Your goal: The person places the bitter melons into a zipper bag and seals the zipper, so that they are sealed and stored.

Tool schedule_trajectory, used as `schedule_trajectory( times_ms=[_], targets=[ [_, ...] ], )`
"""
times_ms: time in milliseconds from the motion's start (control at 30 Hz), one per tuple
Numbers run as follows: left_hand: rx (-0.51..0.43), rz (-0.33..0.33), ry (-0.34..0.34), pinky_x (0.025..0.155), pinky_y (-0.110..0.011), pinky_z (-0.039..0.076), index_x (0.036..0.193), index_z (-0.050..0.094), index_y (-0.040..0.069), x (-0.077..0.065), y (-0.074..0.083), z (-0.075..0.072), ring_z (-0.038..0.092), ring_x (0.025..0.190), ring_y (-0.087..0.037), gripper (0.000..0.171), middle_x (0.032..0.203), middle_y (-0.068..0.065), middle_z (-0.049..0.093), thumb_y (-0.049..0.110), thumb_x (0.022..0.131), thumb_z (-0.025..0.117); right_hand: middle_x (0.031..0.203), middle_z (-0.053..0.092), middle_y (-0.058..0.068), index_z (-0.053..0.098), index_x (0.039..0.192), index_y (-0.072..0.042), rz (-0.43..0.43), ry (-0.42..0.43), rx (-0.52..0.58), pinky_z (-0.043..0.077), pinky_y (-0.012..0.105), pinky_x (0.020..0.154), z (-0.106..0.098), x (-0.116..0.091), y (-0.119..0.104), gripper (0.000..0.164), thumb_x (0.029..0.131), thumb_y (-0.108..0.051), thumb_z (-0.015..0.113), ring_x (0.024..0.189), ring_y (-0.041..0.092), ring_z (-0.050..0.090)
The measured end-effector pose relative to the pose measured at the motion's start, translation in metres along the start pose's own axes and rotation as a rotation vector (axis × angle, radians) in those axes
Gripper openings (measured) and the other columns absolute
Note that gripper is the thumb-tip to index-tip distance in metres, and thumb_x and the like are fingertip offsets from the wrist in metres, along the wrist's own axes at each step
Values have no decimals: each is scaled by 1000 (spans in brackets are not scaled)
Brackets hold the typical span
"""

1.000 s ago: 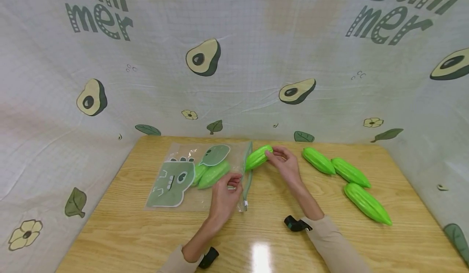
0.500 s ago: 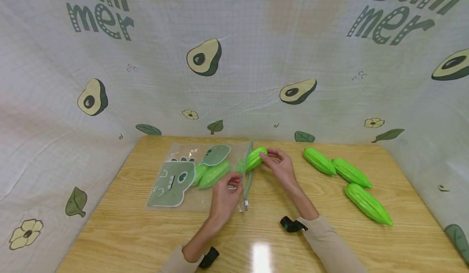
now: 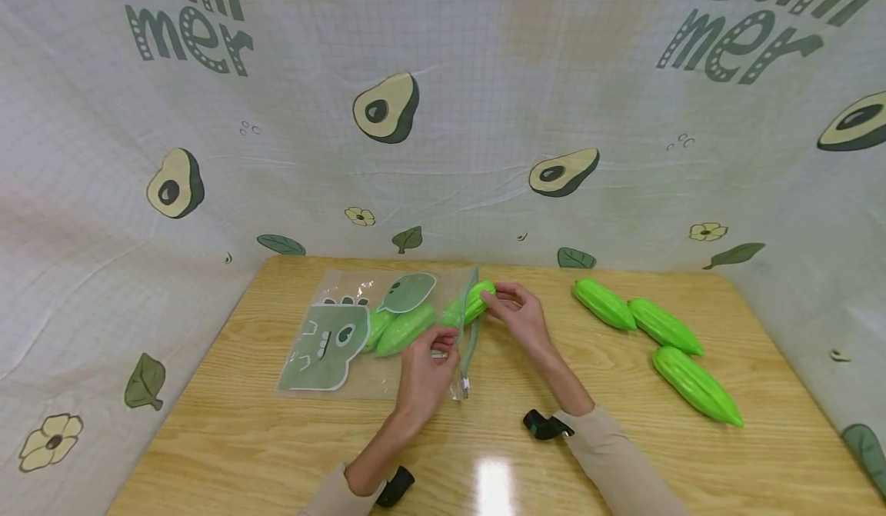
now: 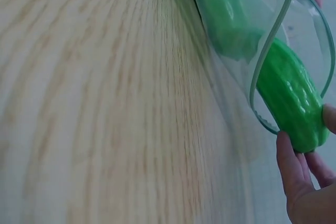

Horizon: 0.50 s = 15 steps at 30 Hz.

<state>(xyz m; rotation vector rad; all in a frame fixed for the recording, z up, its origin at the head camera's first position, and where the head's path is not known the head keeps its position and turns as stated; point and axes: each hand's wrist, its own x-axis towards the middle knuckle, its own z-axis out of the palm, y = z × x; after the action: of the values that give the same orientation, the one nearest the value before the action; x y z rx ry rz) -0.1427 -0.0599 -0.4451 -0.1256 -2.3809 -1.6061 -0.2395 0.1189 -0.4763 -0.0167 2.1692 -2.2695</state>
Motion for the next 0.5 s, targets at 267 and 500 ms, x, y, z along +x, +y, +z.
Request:
schedule_trajectory(
  times_ms=[267, 500],
  targets=[
    [-2, 4, -1, 70, -24, 60, 104, 74, -2, 0, -2, 0, 69, 84, -22, 22, 93, -10, 71, -10, 85, 67, 117, 64, 20, 60, 130, 5, -7, -25, -50, 59, 38, 91, 5, 0, 3, 44, 95, -16, 76, 96, 16, 68],
    [-7, -4, -9, 71, -22, 59, 106, 73, -4, 0, -1, 0, 69, 85, -22, 22, 95, -12, 71, -10, 86, 67, 120, 66, 20, 61, 130, 4, -5, -36, -109, 59, 34, 90, 9, -1, 3, 45, 95, -20, 76, 101, 18, 68]
  ],
)
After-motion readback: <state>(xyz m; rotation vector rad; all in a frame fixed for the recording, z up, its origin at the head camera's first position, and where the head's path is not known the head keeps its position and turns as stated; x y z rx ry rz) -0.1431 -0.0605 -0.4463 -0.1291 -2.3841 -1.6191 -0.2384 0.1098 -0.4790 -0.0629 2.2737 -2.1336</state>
